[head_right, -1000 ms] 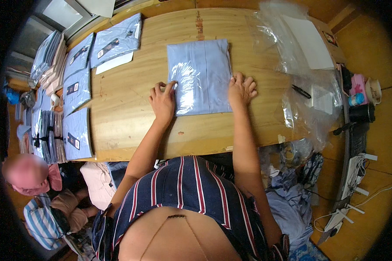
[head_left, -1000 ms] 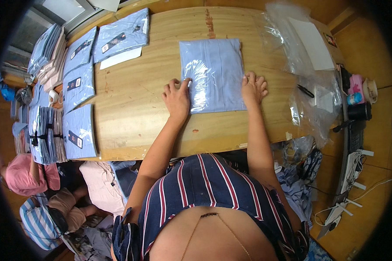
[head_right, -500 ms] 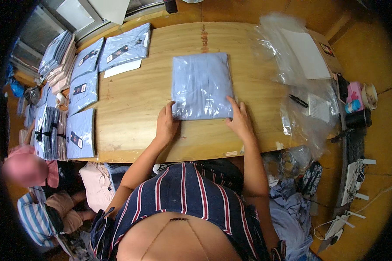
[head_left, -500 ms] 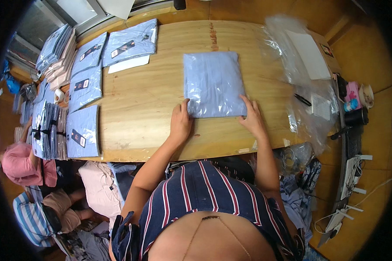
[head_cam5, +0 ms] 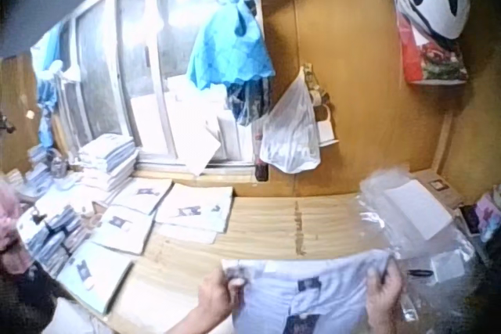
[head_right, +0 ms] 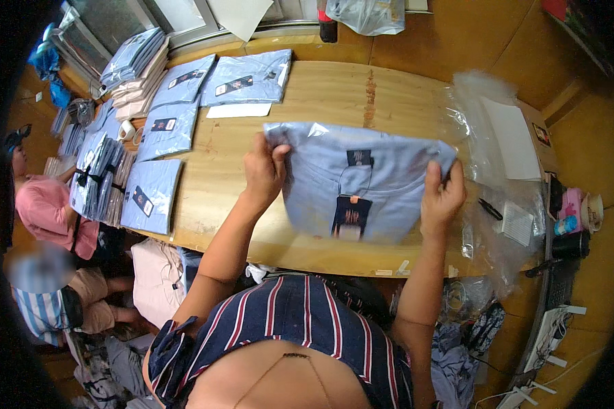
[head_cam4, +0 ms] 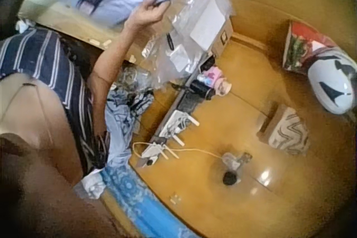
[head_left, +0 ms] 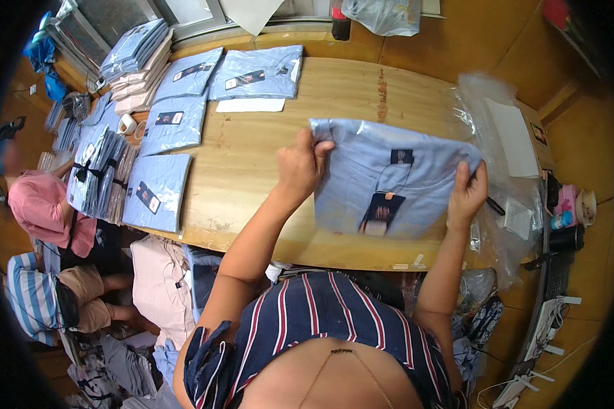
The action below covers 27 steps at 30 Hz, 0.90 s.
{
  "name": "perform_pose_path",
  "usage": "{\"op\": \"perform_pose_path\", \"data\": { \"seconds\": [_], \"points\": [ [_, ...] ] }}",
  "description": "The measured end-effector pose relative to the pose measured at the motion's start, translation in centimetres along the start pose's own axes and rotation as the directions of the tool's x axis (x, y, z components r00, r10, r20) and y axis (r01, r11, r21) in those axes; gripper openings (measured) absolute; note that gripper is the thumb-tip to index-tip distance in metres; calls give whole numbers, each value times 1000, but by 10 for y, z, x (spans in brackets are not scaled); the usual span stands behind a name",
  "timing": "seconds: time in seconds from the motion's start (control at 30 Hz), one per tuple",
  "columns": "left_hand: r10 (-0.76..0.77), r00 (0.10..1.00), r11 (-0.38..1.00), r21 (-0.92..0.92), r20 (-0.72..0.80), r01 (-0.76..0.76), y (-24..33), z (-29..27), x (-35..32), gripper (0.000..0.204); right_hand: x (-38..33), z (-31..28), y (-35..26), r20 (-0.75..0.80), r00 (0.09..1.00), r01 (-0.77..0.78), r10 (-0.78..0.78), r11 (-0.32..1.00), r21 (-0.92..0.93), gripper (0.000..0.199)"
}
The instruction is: The person trims excess threads from light blue shirts using a small tool, places the shirts inside plastic bags, and stacks the bagged garments on a table.
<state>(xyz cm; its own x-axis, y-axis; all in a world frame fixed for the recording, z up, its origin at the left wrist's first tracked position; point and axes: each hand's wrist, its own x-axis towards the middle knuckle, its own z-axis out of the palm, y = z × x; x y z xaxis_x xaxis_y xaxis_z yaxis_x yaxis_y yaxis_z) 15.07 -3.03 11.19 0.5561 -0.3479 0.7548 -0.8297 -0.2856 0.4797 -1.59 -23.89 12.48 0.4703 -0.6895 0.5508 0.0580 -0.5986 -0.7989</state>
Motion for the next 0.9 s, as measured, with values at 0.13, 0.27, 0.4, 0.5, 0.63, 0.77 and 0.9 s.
{"op": "perform_pose_path", "data": {
  "seconds": [0.13,0.27,0.4,0.5,0.63,0.77,0.9],
  "points": [
    [-304,917,900,393,257,188,-24,19,-25,33,-9,38,40,120,962,-182,245,903,-389,27],
    [-518,755,790,564,402,242,-22,38,-46,46,-36,64,57,214,929,-44,302,665,-746,35],
    [-374,838,858,491,397,150,19,84,-79,50,-54,114,39,269,951,116,154,626,-771,40],
    [-408,767,867,473,496,156,18,93,-92,51,-75,126,65,320,912,106,257,605,-789,40],
    [-435,735,873,444,520,202,18,92,-94,52,-74,124,54,333,879,125,342,509,-852,39],
    [-442,728,877,423,525,228,19,90,-90,52,-73,126,57,334,874,136,353,482,-866,40],
    [-450,723,878,407,525,252,17,90,-89,51,-74,127,61,356,868,162,346,480,-862,41]
  ]
}}
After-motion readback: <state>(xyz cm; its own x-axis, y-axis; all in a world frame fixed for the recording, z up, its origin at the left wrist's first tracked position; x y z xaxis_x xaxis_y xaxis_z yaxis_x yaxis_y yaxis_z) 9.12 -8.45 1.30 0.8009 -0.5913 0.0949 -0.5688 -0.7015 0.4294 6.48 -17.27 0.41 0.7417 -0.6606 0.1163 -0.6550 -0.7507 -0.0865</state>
